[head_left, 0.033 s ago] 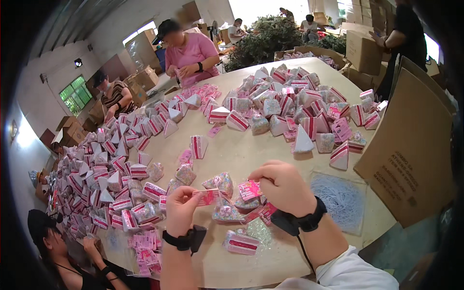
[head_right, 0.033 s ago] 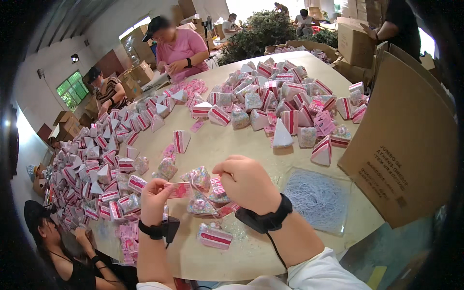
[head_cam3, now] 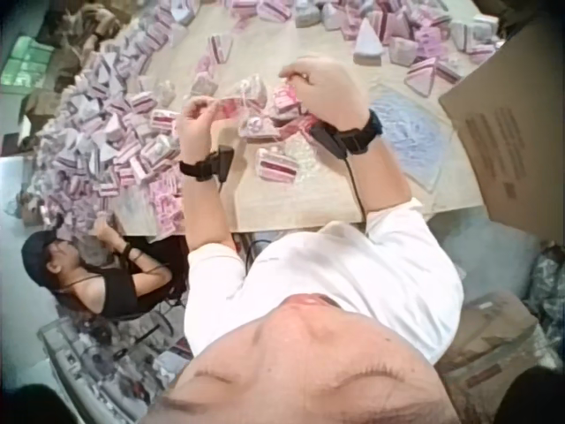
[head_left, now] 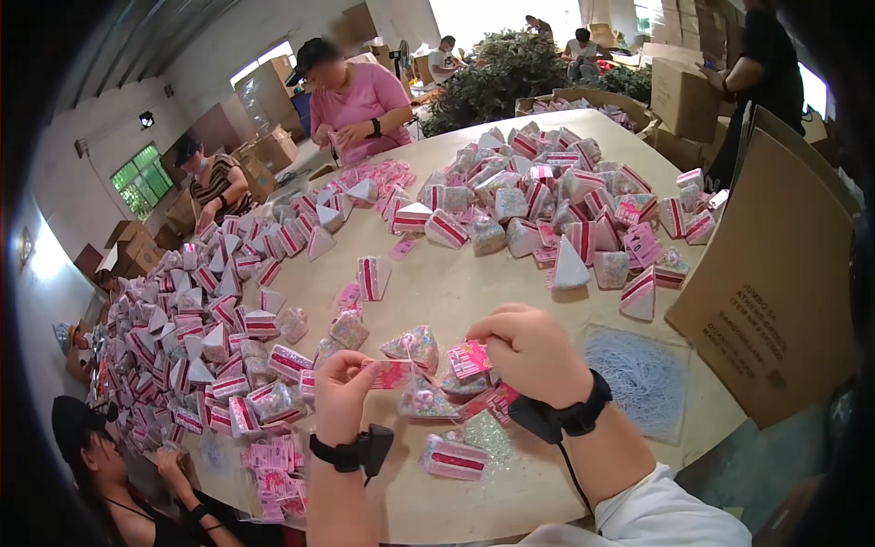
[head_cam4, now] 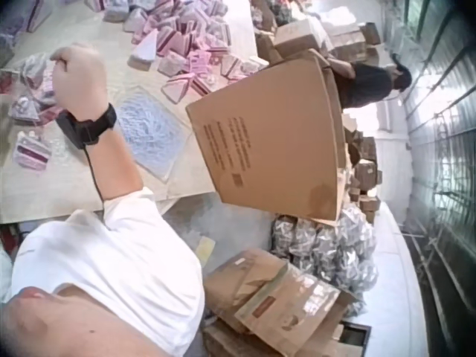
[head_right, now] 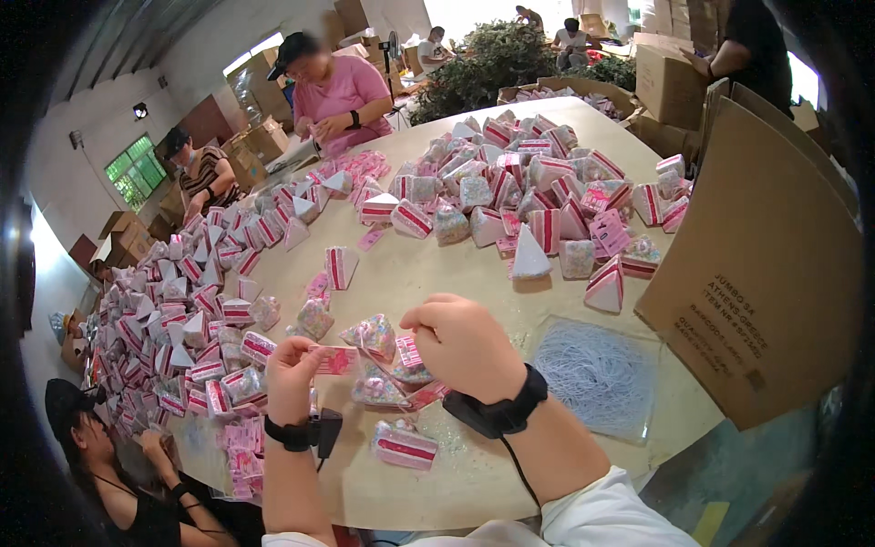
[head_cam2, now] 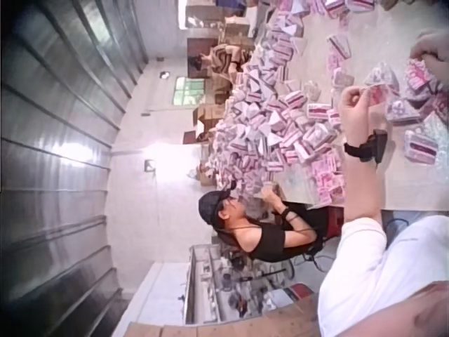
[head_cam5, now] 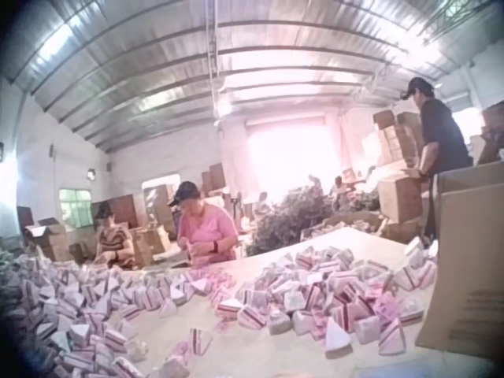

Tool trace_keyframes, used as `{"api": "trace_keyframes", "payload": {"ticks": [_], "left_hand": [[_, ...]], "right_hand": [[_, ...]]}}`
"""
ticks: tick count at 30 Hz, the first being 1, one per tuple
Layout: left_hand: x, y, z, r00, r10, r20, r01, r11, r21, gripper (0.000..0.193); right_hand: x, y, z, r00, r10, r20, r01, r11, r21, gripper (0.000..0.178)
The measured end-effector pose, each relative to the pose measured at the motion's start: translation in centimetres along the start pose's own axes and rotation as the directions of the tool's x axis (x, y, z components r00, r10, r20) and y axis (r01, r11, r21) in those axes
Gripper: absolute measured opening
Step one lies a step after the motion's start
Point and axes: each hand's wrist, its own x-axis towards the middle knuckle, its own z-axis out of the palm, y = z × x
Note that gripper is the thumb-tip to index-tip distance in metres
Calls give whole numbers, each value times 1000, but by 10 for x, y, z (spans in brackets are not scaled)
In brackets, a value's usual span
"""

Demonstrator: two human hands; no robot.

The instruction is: Packing small triangular pink and white packages into a cardboard box.

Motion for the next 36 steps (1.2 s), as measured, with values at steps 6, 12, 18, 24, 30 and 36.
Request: {"api": "trace_keyframes", "payload": {"ticks": [6,12,18,24,30,36], "left_hand": [[0,-19,19,999,-45,25,46,553,-832,8],[-16,-10,-2,994,-99,-36,32,607,-794,20],[-23,5,-6,988,-91,-125,-36,650,-759,27],[-39,-13,-11,992,-45,-122,-50,736,-675,39],[-46,-21,-12,973,-157,-171,62,887,-457,35],[-35,-6,-4,895,430,121,-411,686,601,70]], "right_hand": [[-4,14,18,987,25,160,21,959,-282,19],[-15,-6,45,980,3,198,58,951,-304,18],[-1,8,91,942,57,332,158,796,-584,18],[20,4,107,833,312,457,117,708,-697,10],[27,-18,94,770,335,542,123,756,-642,12],[42,-7,96,693,389,607,-304,921,-243,27]]}}
